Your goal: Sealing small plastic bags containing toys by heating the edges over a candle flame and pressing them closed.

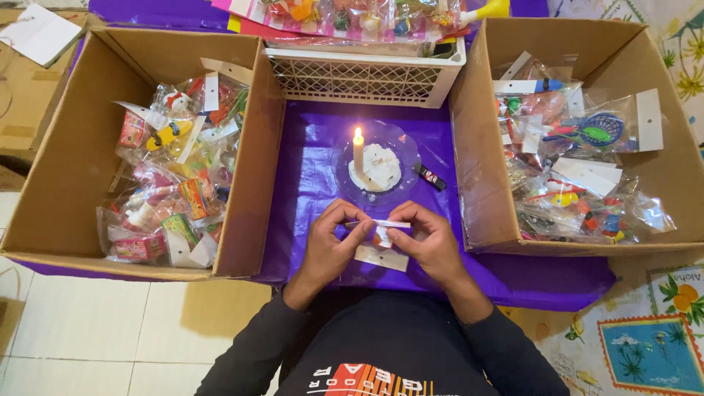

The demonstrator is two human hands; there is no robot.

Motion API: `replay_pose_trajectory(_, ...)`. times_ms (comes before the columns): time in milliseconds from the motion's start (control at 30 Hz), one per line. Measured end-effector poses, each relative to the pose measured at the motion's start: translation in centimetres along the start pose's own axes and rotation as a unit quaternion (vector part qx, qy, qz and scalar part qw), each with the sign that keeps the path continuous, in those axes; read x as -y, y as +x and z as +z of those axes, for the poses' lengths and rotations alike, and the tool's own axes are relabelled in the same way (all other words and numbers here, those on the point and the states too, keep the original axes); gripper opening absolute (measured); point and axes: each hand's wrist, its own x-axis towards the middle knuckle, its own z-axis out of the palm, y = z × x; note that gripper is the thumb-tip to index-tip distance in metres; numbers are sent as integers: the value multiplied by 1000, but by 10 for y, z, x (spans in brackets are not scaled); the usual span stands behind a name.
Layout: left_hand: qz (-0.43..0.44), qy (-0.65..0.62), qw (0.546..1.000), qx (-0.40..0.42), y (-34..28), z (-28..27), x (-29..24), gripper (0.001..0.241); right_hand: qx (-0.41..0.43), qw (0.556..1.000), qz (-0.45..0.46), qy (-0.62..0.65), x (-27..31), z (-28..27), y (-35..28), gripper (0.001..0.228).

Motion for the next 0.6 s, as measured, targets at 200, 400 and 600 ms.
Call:
replay_pose_trajectory(200, 10, 10, 1000, 4, 5, -3, -5, 9, -81, 996, -5, 44, 6, 23, 0, 8)
replay_pose_trajectory(400, 16, 16, 1000, -19, 7, -1, 2, 9, -96, 992, 5, 78, 5, 32, 5, 14)
replay_pose_trajectory(600, 26, 19, 999, -30, 10, -4, -5, 7, -119, 988, 5, 96, -2, 36, 10, 14)
